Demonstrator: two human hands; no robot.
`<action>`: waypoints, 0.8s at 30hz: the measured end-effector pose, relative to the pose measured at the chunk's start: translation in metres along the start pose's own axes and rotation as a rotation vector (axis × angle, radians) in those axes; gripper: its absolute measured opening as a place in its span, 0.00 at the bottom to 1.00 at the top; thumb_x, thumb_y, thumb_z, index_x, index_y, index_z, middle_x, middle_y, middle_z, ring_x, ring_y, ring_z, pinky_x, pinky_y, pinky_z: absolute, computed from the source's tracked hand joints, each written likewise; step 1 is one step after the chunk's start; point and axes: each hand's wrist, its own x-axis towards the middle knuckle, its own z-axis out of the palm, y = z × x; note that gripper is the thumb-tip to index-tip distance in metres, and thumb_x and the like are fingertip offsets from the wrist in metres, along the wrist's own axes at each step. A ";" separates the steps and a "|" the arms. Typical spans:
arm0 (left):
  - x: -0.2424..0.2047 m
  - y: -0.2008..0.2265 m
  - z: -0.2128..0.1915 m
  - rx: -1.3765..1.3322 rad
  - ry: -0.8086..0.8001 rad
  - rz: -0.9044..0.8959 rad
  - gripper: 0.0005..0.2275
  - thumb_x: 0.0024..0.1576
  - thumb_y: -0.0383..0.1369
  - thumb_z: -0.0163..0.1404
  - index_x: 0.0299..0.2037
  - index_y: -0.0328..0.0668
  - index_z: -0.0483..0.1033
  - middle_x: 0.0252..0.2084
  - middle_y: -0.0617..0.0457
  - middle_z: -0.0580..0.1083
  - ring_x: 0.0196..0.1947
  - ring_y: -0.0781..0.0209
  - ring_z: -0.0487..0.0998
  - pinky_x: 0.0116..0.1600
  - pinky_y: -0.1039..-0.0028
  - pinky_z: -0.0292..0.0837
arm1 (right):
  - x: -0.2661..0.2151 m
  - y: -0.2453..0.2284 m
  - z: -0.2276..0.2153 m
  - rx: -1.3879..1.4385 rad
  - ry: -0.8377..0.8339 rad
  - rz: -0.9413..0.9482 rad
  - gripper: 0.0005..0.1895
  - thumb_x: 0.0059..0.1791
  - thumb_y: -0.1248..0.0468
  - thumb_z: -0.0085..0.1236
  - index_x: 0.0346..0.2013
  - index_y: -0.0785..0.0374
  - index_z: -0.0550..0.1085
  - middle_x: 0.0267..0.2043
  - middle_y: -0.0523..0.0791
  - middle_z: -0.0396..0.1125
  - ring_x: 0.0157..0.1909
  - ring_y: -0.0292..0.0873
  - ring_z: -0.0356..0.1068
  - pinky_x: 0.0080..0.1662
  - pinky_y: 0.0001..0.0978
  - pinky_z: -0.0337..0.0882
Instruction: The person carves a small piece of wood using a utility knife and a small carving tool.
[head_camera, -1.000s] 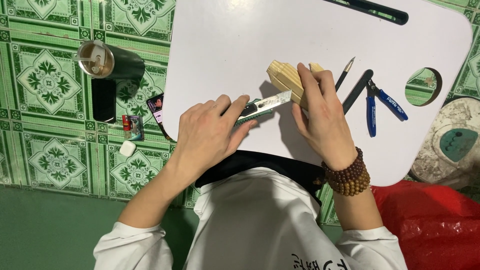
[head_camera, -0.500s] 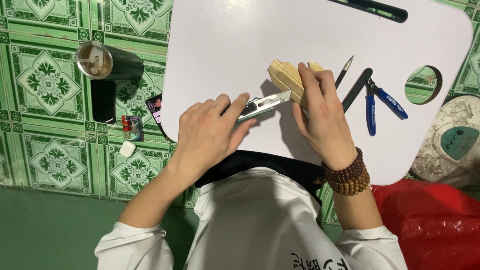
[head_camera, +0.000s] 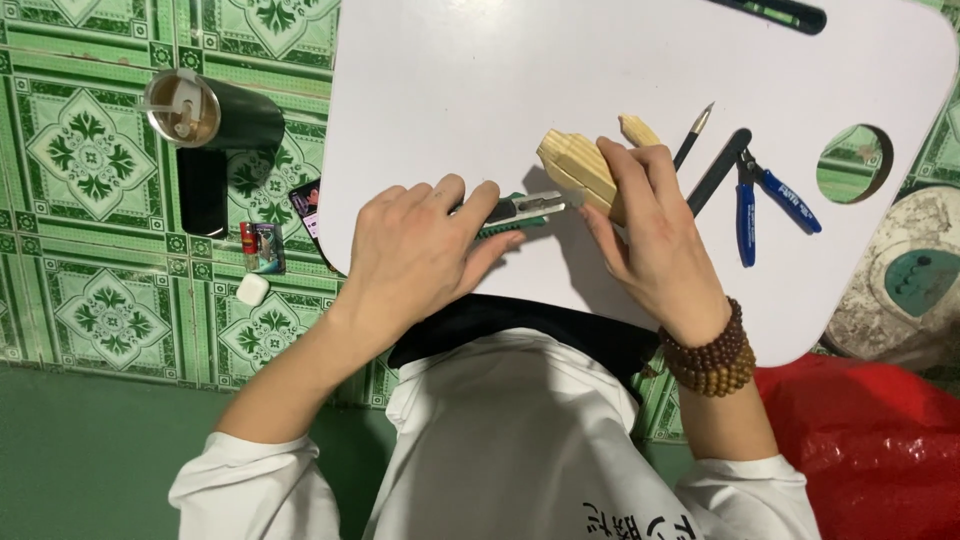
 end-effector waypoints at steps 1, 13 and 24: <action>0.001 0.000 0.000 0.021 -0.048 0.004 0.18 0.63 0.51 0.49 0.49 0.47 0.80 0.27 0.53 0.70 0.23 0.54 0.77 0.33 0.66 0.71 | 0.001 0.002 -0.001 -0.005 -0.037 -0.006 0.27 0.54 0.69 0.57 0.67 0.74 0.65 0.47 0.53 0.59 0.42 0.58 0.72 0.43 0.48 0.73; 0.051 -0.018 -0.007 0.071 -0.497 0.124 0.18 0.66 0.49 0.41 0.48 0.46 0.79 0.29 0.46 0.78 0.25 0.40 0.83 0.31 0.53 0.77 | 0.027 0.041 -0.003 0.256 -0.285 -0.097 0.20 0.51 0.65 0.62 0.57 0.69 0.73 0.38 0.55 0.69 0.37 0.58 0.72 0.39 0.46 0.71; 0.051 -0.009 0.013 0.160 -0.585 0.173 0.16 0.70 0.44 0.33 0.54 0.49 0.72 0.29 0.47 0.77 0.25 0.40 0.84 0.32 0.55 0.78 | 0.023 0.079 0.011 -0.115 -0.125 -0.246 0.21 0.51 0.50 0.67 0.53 0.57 0.77 0.41 0.44 0.63 0.42 0.47 0.64 0.48 0.38 0.66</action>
